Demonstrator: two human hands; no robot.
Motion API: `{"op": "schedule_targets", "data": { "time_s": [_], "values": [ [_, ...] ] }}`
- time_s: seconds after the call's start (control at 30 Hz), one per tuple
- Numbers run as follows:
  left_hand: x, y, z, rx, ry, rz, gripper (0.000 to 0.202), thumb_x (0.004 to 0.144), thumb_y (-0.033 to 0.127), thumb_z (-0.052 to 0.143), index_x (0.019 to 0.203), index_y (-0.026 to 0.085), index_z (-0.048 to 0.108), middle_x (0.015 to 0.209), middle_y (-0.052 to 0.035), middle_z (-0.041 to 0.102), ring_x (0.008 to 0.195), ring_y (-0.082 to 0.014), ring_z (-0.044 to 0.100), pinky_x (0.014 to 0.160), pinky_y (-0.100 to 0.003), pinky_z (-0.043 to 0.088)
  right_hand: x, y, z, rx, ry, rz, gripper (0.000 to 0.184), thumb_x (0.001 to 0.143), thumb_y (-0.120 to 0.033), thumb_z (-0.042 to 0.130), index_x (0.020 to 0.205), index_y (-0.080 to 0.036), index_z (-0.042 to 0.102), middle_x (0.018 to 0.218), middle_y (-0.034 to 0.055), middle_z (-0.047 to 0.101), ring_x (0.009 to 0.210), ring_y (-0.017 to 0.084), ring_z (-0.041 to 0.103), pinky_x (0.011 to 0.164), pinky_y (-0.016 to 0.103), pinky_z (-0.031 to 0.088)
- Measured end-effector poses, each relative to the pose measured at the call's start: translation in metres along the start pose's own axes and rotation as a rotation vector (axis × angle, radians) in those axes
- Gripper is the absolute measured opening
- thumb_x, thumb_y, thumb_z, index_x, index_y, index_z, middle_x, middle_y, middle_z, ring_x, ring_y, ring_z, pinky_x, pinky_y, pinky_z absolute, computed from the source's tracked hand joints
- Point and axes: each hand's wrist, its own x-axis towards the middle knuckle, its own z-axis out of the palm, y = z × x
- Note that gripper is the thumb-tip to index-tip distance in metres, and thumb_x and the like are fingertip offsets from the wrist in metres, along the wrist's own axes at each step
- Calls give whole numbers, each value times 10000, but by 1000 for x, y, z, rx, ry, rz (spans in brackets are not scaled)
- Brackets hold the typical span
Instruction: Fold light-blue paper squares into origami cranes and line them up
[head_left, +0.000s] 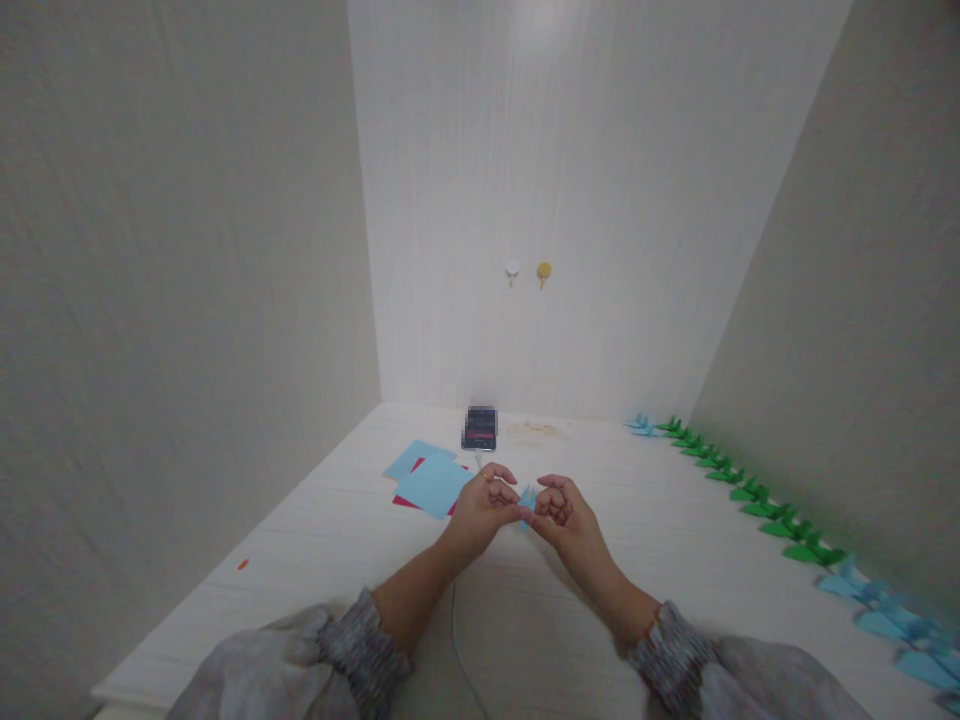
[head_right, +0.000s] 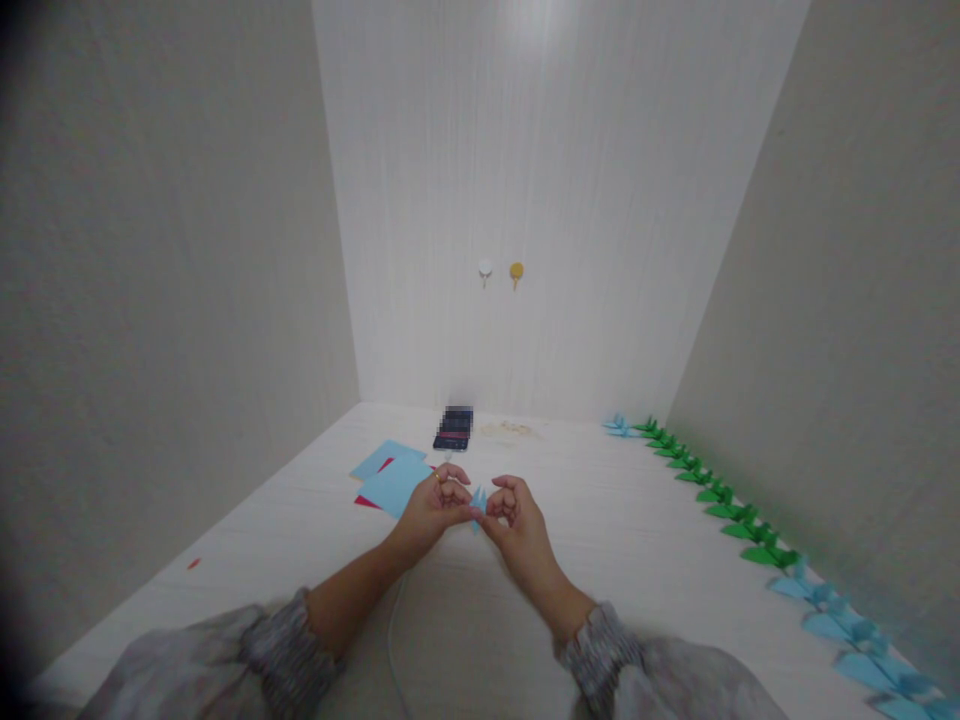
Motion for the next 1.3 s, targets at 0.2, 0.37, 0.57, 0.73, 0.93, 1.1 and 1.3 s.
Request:
{"op": "schedule_targets", "data": {
  "time_s": [0.2,0.37,0.57,0.73,0.93,1.1,1.3],
  "values": [
    [-3,7,1,-58,-28,5,371,520,166,672,787,166,414,539,57,517,494,-65,461,507,-182,323,-2,0,-4,38,-97,21,306,682,-232,574,933,-213,399,659,-40,458,615,98,458,568,223,351],
    [-4,5,0,-81,-96,-2,352,533,186,663,785,168,419,557,58,508,501,-63,454,508,-183,311,-4,-3,-5,-39,-160,1,264,722,-279,527,945,-208,406,618,-41,454,587,104,453,554,231,350],
    [-4,3,-1,-85,-132,-22,383,515,183,674,799,170,418,530,73,473,476,-52,427,486,-174,294,-6,-6,-7,-126,-160,-28,304,722,-292,525,979,-208,387,574,-58,432,551,102,451,555,238,358],
    [-5,4,-1,-70,-149,-45,404,523,225,675,814,176,398,542,65,498,479,-56,446,493,-177,301,-8,-11,-7,-101,-170,4,308,741,-291,497,1007,-217,363,560,-62,425,539,104,452,546,239,366],
    [-6,4,-1,-118,-159,-17,421,576,207,647,786,195,283,580,60,522,495,-63,484,495,-181,319,-9,-18,0,5,-154,26,359,735,-265,512,1017,-233,292,552,-73,436,513,97,449,513,223,352],
    [-5,-2,0,-169,-168,16,438,594,223,633,776,208,235,590,61,521,526,-92,524,523,-214,361,-7,-13,2,14,-120,27,346,737,-253,510,999,-234,285,545,-78,441,511,93,458,521,221,364],
    [-3,-3,2,-24,-7,5,406,569,268,647,811,187,331,659,19,554,562,-93,522,546,-215,379,-6,-11,-3,-223,-19,-72,311,736,-249,496,990,-211,322,566,-55,465,560,120,484,575,252,388]
  ]
}}
